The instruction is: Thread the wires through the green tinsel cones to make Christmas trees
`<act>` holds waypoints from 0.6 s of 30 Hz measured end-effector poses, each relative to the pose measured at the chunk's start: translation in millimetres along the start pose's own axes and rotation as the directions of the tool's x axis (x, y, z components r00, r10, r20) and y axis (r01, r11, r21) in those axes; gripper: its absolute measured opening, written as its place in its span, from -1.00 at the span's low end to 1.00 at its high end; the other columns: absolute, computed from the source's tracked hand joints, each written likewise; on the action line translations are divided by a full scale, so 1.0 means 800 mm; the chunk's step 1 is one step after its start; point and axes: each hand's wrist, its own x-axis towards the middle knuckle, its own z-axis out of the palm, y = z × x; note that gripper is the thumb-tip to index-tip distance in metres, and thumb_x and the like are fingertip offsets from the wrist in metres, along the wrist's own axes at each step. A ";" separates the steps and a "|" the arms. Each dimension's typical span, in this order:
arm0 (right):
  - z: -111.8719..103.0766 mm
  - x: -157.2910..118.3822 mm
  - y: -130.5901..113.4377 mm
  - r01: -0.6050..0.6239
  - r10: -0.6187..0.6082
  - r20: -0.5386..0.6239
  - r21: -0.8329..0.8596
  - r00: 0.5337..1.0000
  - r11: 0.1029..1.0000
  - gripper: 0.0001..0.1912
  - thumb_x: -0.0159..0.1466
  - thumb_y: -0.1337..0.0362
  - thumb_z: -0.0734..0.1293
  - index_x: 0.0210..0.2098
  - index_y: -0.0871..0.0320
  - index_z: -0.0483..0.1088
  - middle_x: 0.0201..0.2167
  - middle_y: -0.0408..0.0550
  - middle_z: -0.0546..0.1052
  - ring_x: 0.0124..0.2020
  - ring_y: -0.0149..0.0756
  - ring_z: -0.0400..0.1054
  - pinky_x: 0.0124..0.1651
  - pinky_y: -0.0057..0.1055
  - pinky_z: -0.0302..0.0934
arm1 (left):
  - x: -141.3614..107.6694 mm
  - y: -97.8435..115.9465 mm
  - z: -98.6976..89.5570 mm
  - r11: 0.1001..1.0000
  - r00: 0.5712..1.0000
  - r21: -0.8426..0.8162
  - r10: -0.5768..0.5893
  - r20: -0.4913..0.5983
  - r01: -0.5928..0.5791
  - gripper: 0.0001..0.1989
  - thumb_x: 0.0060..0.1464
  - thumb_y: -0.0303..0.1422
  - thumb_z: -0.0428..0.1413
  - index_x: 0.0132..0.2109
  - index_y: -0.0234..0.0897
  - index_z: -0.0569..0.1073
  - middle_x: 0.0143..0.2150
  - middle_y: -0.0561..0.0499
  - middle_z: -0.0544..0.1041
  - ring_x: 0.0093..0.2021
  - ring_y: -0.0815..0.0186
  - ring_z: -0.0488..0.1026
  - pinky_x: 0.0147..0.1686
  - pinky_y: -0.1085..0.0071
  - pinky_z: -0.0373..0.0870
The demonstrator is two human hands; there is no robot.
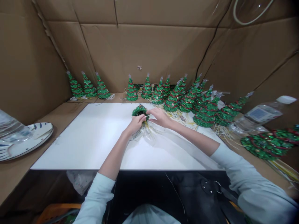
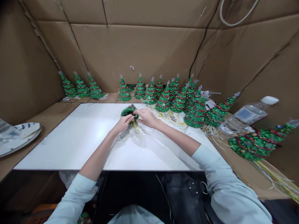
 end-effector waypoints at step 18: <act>-0.015 -0.002 0.019 0.372 -0.375 0.037 -0.243 0.926 0.896 -0.69 0.33 0.29 0.05 -0.30 0.10 0.40 -0.34 -0.01 0.46 -0.30 -0.31 0.23 -0.31 -0.29 0.04 | 0.005 -0.016 -0.002 0.971 0.981 -0.234 0.002 0.196 0.044 -0.69 0.10 -0.16 -0.14 -0.44 -0.29 0.23 -0.50 0.10 0.20 -0.42 0.40 0.14 -0.35 0.46 0.14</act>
